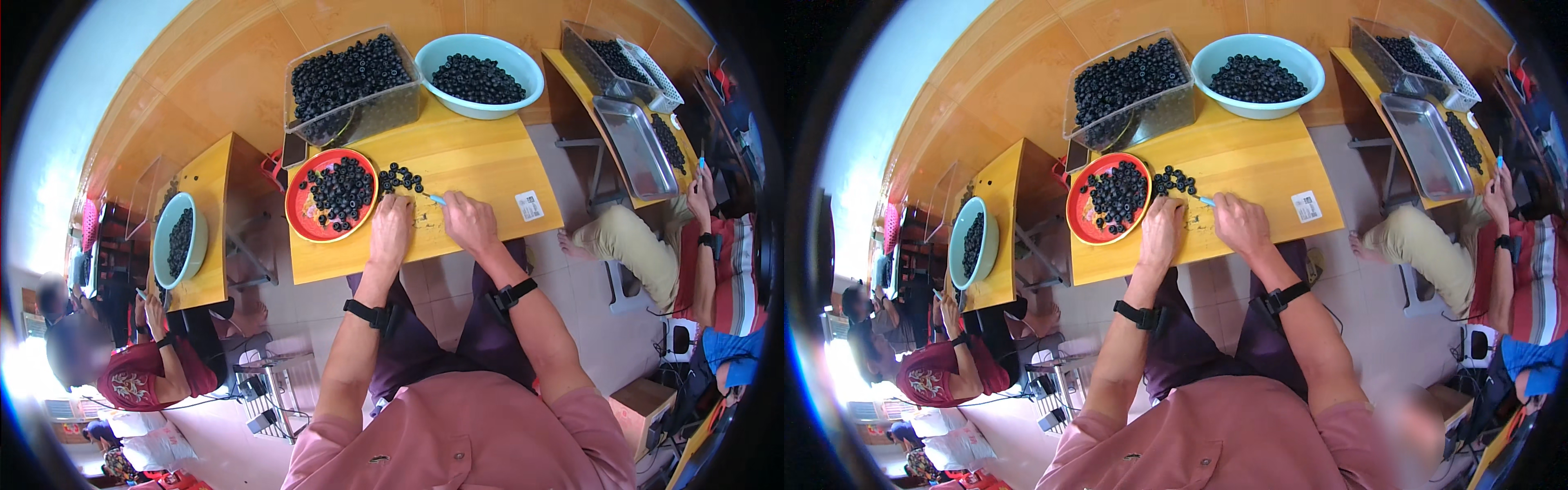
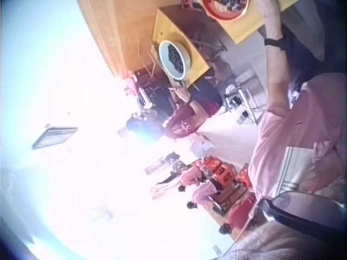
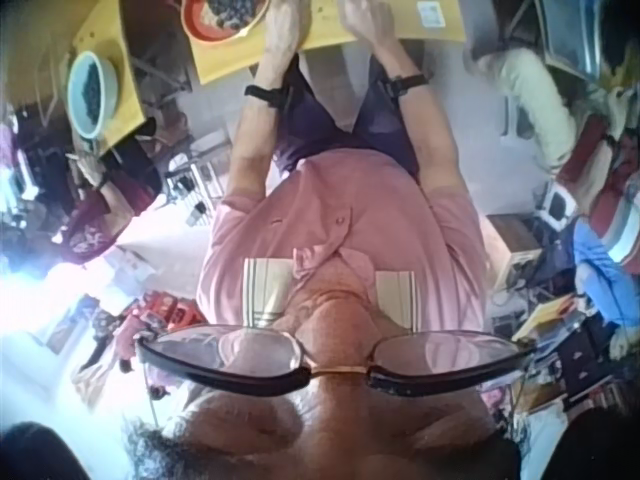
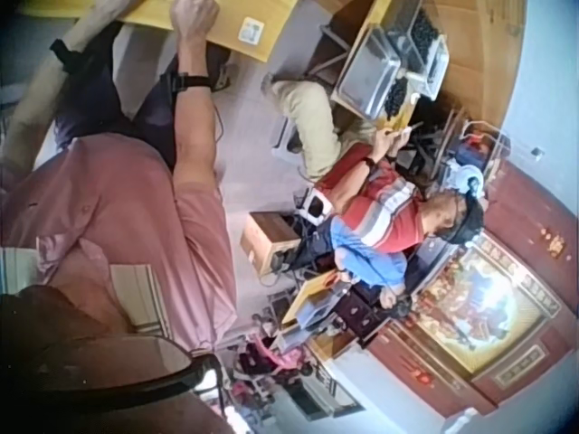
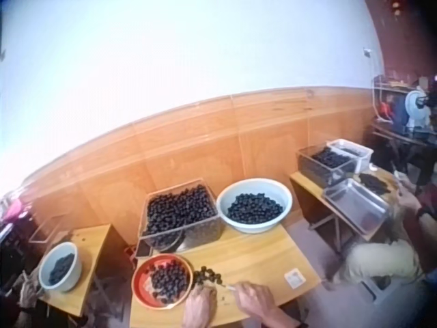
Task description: Sorting small black plastic or rubber parts from a pile into containers.
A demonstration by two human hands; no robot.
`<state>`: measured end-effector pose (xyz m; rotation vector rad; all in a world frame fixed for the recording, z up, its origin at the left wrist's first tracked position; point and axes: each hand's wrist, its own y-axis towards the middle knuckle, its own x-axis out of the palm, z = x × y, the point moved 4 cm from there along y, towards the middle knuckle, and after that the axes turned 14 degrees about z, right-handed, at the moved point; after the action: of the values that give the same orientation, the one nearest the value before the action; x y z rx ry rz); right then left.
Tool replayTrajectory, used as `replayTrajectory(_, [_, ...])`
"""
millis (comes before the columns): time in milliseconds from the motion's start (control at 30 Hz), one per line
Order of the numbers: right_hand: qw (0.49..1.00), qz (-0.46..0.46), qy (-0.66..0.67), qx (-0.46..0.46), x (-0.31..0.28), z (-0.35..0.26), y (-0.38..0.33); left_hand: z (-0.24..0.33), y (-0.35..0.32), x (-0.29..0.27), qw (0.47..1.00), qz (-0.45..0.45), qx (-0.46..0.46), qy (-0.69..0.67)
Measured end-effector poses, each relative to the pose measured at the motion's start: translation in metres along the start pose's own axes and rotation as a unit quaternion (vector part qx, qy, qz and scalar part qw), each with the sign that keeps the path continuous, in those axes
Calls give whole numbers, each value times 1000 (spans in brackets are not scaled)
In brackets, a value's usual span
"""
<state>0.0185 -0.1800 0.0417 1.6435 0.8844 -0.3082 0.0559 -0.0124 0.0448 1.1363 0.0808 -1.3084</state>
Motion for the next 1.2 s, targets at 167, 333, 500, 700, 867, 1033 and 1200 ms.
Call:
replayTrajectory(167, [1000,-4,2,4,-1,3,0,1,-1,0,999,-3,-16,-27])
replayTrajectory(333, [1000,-7,-3,5,0,4,-2,-2,-3,1,997,5,-47,-63])
replayTrajectory(500, [1000,-21,-8,8,2,3,-2,-5,-7,10,967,25,-200,-158])
replayTrajectory(700, [1000,-13,6,12,2,2,-1,-8,-15,20,954,65,-234,-177])
replayTrajectory(867, [1000,-13,0,0,-1,3,-2,-4,-14,20,951,75,-234,-190])
replayTrajectory(1033, [999,-26,20,-13,-1,-1,-2,-8,-16,23,945,84,-236,-212])
replayTrajectory(1200, [999,-34,28,-28,-1,-3,-3,-8,-16,24,957,80,-204,-189])
